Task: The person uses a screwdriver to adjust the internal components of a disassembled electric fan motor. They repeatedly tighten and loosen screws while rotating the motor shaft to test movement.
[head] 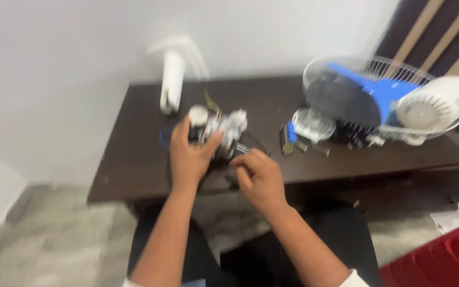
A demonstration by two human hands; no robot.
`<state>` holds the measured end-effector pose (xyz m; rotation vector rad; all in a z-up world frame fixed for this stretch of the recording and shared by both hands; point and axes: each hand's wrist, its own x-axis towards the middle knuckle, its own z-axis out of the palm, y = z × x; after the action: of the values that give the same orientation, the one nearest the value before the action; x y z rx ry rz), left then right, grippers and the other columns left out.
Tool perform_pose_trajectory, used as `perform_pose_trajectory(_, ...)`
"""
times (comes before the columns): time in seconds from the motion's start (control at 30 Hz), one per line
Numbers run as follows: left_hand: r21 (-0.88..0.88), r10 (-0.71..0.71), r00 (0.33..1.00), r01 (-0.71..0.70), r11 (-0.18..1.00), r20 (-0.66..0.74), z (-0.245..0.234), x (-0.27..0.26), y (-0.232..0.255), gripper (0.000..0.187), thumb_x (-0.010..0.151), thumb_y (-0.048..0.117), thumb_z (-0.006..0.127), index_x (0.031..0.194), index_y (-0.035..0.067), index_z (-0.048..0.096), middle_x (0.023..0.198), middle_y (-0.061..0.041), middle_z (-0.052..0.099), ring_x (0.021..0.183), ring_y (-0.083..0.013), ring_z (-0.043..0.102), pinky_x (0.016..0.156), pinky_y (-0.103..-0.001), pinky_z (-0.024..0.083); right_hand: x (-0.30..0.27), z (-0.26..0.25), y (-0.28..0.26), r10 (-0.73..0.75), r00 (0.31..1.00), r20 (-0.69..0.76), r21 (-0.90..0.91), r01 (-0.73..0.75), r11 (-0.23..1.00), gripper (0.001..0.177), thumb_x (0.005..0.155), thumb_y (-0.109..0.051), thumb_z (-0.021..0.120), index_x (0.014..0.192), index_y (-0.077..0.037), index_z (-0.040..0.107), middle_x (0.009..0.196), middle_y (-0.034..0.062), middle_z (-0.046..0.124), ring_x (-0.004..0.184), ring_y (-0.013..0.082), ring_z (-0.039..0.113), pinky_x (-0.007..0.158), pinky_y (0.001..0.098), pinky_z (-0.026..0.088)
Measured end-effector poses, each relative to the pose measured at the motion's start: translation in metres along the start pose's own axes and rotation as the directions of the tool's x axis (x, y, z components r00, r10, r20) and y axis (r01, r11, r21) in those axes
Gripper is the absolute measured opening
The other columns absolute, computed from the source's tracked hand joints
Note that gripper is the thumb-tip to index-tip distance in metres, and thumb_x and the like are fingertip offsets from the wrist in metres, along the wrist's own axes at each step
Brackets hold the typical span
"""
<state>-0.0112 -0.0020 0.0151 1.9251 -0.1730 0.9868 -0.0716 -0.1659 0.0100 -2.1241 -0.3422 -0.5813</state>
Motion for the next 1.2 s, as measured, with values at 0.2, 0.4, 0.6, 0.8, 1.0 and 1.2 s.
perform_pose_trajectory(0.2, -0.049, -0.059, 0.997, 0.061, 0.997, 0.044, 0.005, -0.005, -0.012, 0.073, 0.079, 0.049, 0.085, 0.132, 0.003, 0.063, 0.126, -0.017, 0.065, 0.118, -0.0328, 0.064, 0.099, -0.042, 0.052, -0.121, 0.027, -0.017, -0.112, 0.985, 0.133, 0.260, 0.074, 0.963, 0.014, 0.094, -0.009, 0.063, 0.102, -0.001, 0.071, 0.102, 0.0118, 0.069, 0.099, 0.0263, 0.068, 0.088, 0.0380, 0.053)
perform_pose_trajectory(0.4, -0.101, -0.101, 0.993, 0.106, 0.989, 0.055, -0.001, -0.006, -0.002, 0.069, 0.081, 0.047, 0.083, 0.132, 0.005, 0.063, 0.126, -0.015, 0.065, 0.117, -0.0295, 0.065, 0.099, -0.040, 0.052, -0.142, 0.030, 0.003, -0.291, 0.810, 0.508, 0.304, 0.147, 0.941, 0.023, 0.089, -0.022, 0.075, 0.103, -0.004, 0.076, 0.092, 0.0091, 0.067, 0.088, 0.0255, 0.065, 0.078, 0.0368, 0.054)
perform_pose_trajectory(0.6, -0.095, -0.061, 0.997, 0.065, 0.993, 0.051, 0.001, -0.007, -0.005, 0.069, 0.079, 0.043, 0.085, 0.132, 0.004, 0.062, 0.125, -0.016, 0.065, 0.117, -0.0308, 0.064, 0.099, -0.041, 0.052, -0.136, 0.032, 0.001, -0.203, 0.687, 0.698, 0.289, -0.011, 0.957, 0.016, 0.092, -0.020, 0.074, 0.096, -0.004, 0.071, 0.094, 0.0080, 0.066, 0.081, 0.0216, 0.067, 0.071, 0.0343, 0.056)
perform_pose_trajectory(0.8, -0.075, -0.094, 0.994, 0.098, 0.992, 0.055, 0.003, -0.004, -0.009, 0.079, 0.078, 0.043, 0.084, 0.137, 0.000, 0.055, 0.131, -0.020, 0.062, 0.122, -0.0334, 0.061, 0.104, -0.042, 0.048, -0.132, 0.037, 0.025, -0.121, 0.730, 0.673, 0.302, -0.122, 0.945, 0.016, 0.095, -0.017, 0.073, 0.095, -0.002, 0.070, 0.079, 0.0089, 0.071, 0.073, 0.0199, 0.072, 0.069, 0.0318, 0.057)
perform_pose_trajectory(1.0, -0.025, -0.185, 0.980, 0.187, 0.982, 0.079, 0.007, -0.005, -0.016, 0.094, 0.076, 0.048, 0.082, 0.142, -0.006, 0.044, 0.140, -0.026, 0.054, 0.131, -0.0372, 0.054, 0.108, -0.043, 0.043, -0.136, 0.056, 0.069, 0.153, 0.826, 0.543, 0.257, -0.336, 0.906, 0.028, 0.089, -0.013, 0.061, 0.115, -0.007, 0.070, 0.070, 0.0085, 0.075, 0.067, 0.0171, 0.076, 0.067, 0.0287, 0.060)
perform_pose_trajectory(1.2, -0.023, -0.200, 0.974, 0.204, 0.979, 0.103, 0.006, -0.004, -0.013, 0.091, 0.075, 0.048, 0.081, 0.141, -0.004, 0.046, 0.140, -0.024, 0.054, 0.130, -0.0361, 0.054, 0.108, -0.043, 0.043, -0.149, 0.104, 0.152, 0.052, 0.881, 0.470, 0.524, -0.326, 0.786, 0.030, 0.096, -0.013, 0.057, 0.118, 0.000, 0.073, 0.097, 0.0104, 0.083, 0.083, 0.0155, 0.080, 0.081, 0.0283, 0.064)
